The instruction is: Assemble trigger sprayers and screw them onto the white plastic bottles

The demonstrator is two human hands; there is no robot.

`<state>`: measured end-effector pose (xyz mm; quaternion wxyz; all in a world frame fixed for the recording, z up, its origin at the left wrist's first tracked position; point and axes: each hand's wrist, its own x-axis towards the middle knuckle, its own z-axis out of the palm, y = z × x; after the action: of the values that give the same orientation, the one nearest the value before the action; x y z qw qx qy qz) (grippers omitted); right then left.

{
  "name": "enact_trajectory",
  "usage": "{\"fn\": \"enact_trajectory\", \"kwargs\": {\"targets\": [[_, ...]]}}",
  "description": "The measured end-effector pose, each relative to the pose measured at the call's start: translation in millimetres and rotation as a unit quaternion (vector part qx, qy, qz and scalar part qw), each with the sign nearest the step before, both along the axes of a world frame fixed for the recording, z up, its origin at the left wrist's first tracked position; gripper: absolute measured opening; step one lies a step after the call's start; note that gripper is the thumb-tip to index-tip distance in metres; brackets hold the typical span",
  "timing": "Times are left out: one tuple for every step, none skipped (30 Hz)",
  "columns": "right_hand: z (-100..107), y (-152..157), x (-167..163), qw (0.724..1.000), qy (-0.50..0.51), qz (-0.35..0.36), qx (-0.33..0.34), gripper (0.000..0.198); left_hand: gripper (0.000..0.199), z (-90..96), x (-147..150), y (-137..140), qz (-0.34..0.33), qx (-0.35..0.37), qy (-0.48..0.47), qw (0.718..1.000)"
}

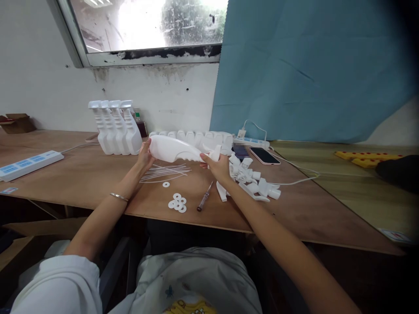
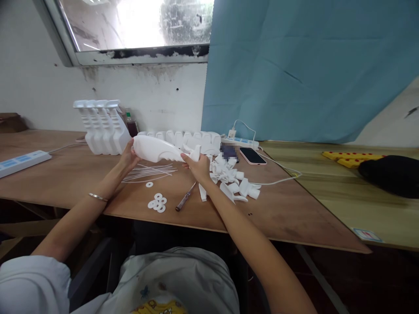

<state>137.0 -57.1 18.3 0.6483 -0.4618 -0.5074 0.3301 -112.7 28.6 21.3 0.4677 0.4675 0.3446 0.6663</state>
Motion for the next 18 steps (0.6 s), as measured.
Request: {"fn": "enact_trajectory", "kwargs": {"targets": [[0, 0, 0, 1.0, 0.006, 0.004, -0.002, 0.038, 0.049, -0.1, 1, 0, -0.004, 0.001, -0.019, 1.0], [1, 0, -1, 1.0, 0.013, 0.009, -0.005, 0.037, 0.048, 0.1, 1, 0, -0.007, -0.002, -0.047, 0.999], [2, 0, -1, 1.0, 0.022, 0.012, -0.008, 0.037, 0.048, 0.5, 2, 0, -0.006, -0.005, -0.075, 0.997], [3, 0, -1, 0.999, 0.035, 0.013, -0.013, 0.036, 0.048, 1.2, 4, -1, 0.002, 0.001, -0.09, 0.996], [3, 0, 0, 0.998, 0.052, 0.013, -0.019, 0.036, 0.048, 2.3, 5, -3, 0.011, 0.012, -0.098, 0.995], [4, 1, 0, 0.997, 0.071, 0.012, -0.026, 0.035, 0.048, 3.6, 6, -4, 0.017, 0.026, -0.1, 0.994], [4, 1, 1, 0.995, 0.089, 0.011, -0.034, 0.034, 0.049, 5.2, 7, -6, 0.02, 0.042, -0.099, 0.994], [4, 2, 2, 0.994, 0.104, 0.012, -0.043, 0.033, 0.05, 6.8, 8, -9, 0.02, 0.056, -0.097, 0.993], [4, 3, 3, 0.992, 0.115, 0.015, -0.051, 0.032, 0.051, 8.4, 8, -11, 0.019, 0.069, -0.096, 0.993], [3, 3, 4, 0.991, 0.122, 0.02, -0.06, 0.032, 0.051, 9.7, 8, -13, 0.017, 0.079, -0.096, 0.992], [2, 4, 4, 0.99, 0.125, 0.025, -0.066, 0.031, 0.052, 10.8, 8, -14, 0.015, 0.084, -0.096, 0.992], [1, 5, 4, 0.989, 0.124, 0.028, -0.07, 0.032, 0.052, 11.5, 8, -14, 0.012, 0.086, -0.096, 0.992], [-1, 5, 4, 0.99, 0.119, 0.027, -0.073, 0.032, 0.052, 11.7, 7, -14, 0.008, 0.083, -0.094, 0.992], [-2, 5, 3, 0.991, 0.113, 0.023, -0.072, 0.034, 0.053, 11.4, 6, -13, 0.004, 0.076, -0.091, 0.993], [-2, 5, 2, 0.992, 0.105, 0.019, -0.067, 0.035, 0.054, 10.6, 5, -11, 0.002, 0.065, -0.088, 0.994], [-3, 4, 0, 0.994, 0.095, 0.014, -0.058, 0.036, 0.055, 9.4, 4, -9, 0.004, 0.051, -0.086, 0.995], [-3, 4, -1, 0.995, 0.083, 0.011, -0.049, 0.037, 0.056, 7.8, 3, -6, 0.01, 0.035, -0.084, 0.996], [-2, 3, -1, 0.997, 0.07, 0.01, -0.039, 0.037, 0.057, 5.9, 3, -3, 0.02, 0.017, -0.08, 0.996]]}}
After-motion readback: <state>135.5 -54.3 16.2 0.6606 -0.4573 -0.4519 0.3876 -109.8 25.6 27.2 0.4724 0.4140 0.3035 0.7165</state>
